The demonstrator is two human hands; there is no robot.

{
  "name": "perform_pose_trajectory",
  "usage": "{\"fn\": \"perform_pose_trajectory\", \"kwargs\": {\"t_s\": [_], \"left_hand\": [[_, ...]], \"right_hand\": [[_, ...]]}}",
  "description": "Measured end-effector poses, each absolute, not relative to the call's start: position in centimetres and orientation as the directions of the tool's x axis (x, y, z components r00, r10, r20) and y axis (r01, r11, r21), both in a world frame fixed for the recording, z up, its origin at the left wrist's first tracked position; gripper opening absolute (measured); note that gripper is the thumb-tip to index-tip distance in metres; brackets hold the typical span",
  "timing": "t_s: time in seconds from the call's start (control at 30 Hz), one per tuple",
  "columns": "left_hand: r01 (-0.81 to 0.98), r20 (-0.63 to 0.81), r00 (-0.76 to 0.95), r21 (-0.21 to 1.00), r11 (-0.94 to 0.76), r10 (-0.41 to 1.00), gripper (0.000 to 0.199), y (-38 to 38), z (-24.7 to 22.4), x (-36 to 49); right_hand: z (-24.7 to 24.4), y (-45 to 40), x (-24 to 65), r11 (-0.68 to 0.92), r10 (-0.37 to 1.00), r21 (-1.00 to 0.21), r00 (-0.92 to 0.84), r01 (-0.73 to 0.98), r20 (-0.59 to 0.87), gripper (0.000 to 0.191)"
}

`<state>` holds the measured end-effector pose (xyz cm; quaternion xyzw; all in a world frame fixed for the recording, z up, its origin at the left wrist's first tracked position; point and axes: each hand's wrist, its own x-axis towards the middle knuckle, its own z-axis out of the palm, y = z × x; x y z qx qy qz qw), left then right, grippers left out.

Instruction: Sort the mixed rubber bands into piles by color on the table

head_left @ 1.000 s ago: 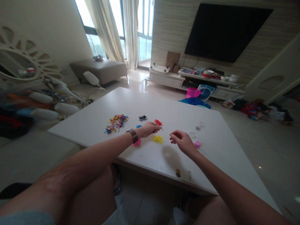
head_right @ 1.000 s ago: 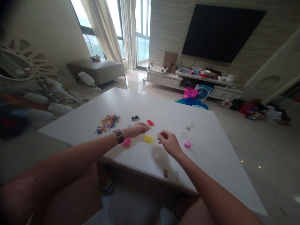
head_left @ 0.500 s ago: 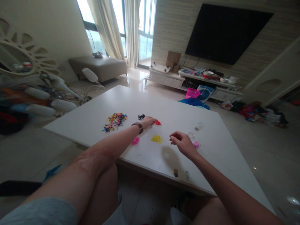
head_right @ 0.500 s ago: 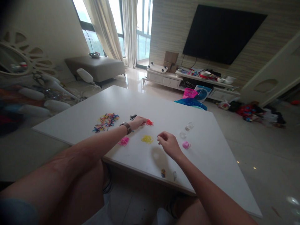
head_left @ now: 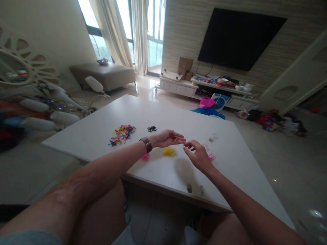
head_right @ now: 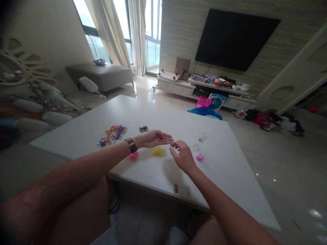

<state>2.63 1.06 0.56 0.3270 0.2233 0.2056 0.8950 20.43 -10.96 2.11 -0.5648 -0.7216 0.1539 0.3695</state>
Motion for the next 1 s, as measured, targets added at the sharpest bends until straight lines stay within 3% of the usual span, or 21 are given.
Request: {"fn": "perform_pose_trajectory", "kwargs": {"t_s": [0.17,0.27,1.0], "left_hand": [[-0.164,-0.189,0.865,0.769,0.618,0.465,0.049,-2.1,0.9,3.5],[-0.176,-0.156,0.87,0.787,0.591,0.467,0.047,-2.9,0.9,3.5],[-0.178,-0.237,0.835,0.737,0.652,0.496,0.033,-3.4,0.4,1.9]], "right_hand": [[2.2,-10.8,20.8,0.357,0.906,-0.595,-0.113,0.72,0.407,0.005],[2.1,-10.7,21.0,0.352,0.915,-0.589,-0.134,0.727,0.381,0.006],[2.7,-10.9,20.6,0.319,0.932,-0.61,-0.124,0.726,0.34,0.011]]}}
